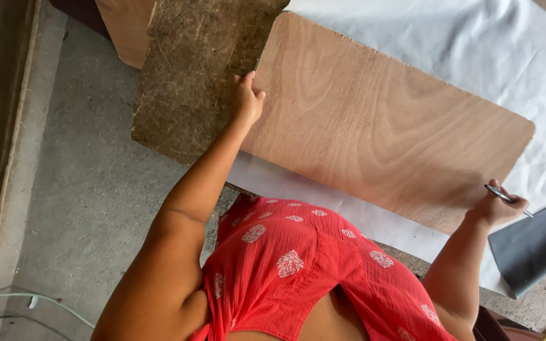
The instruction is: The person places a black patterned template on a white fabric sheet and traces its outline with a pen. They then position a rectangular wooden board on the fabric and trace its shape. Finally, the person uses scissors to cut the fabric along the traced lines.
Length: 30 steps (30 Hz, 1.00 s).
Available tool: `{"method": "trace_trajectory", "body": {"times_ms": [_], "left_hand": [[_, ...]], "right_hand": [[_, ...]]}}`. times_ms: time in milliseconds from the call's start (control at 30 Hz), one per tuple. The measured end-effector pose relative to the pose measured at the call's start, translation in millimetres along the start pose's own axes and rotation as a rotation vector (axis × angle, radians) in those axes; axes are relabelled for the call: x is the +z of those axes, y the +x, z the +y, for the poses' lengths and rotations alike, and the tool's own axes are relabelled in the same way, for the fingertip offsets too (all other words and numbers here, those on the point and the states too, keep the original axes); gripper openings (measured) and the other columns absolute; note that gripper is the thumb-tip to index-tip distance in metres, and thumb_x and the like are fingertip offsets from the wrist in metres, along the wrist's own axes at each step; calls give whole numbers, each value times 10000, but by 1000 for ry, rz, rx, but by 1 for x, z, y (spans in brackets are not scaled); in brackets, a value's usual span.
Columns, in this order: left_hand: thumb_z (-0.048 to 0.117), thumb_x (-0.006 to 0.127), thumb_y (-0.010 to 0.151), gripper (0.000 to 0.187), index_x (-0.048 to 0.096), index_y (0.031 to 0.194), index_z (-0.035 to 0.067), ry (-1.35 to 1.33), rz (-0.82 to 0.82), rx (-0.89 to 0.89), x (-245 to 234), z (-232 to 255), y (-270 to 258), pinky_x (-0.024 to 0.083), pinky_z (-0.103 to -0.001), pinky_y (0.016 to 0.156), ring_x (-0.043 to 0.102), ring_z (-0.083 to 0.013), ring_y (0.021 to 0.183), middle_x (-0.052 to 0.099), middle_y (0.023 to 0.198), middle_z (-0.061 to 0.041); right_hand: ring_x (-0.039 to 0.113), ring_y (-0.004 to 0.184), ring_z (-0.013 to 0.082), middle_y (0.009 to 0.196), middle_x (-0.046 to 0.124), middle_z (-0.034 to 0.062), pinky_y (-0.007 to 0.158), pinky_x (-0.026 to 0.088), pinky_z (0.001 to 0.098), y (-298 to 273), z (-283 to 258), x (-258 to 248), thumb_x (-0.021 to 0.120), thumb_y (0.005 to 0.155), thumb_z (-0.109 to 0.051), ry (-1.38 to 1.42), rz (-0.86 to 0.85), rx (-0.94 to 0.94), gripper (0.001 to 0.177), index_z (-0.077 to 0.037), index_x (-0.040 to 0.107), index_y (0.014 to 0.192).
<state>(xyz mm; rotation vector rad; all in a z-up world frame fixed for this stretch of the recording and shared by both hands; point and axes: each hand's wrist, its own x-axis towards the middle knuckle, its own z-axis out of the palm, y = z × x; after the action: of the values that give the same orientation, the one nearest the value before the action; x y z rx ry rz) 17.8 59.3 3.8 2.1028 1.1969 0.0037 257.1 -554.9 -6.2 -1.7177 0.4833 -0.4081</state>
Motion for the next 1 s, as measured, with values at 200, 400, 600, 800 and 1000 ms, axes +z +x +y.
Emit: {"method": "trace_trajectory", "body": {"times_ms": [200,400,600,800,1000], "left_hand": [[140,692,930,559,523,1463,118,4,-12,13,12,-14,13,584,-417,878,488,-329,1215,456,1378,-140],[64,673,949,538,519,1465,37,-24,-65,55,-12,-3,10,523,-434,1067,522,-355,1338,544,1456,-176],[112,823,852,543,635,1361,96,-194,8,61,-24,-16,7,637,-348,913,760,-223,1046,750,1213,-132],[97,887,741,557,704,1267,77,-419,20,153,18,-71,48,635,-265,851,800,-148,954,791,1136,-131],[62,889,733,492,733,1200,33,-428,20,179,2,-69,48,662,-258,866,802,-173,1018,788,1131,-137]], "right_hand": [[760,737,134,793,603,23,728,682,260,-20,-2,10,788,777,142,-112,-44,23,492,-158,402,843],[604,817,140,953,622,-5,697,567,302,-24,-25,7,926,868,-210,-627,-186,-13,438,-186,492,925],[702,879,151,970,691,14,767,601,311,-28,-12,-19,860,997,-256,-713,-196,-46,331,-191,538,957],[707,717,196,813,738,34,666,537,342,-19,61,-85,994,837,-286,-797,-104,-282,359,-197,652,899],[661,826,171,923,679,35,713,549,328,-76,2,-94,877,890,-184,-706,-207,-47,249,-174,635,948]]}}
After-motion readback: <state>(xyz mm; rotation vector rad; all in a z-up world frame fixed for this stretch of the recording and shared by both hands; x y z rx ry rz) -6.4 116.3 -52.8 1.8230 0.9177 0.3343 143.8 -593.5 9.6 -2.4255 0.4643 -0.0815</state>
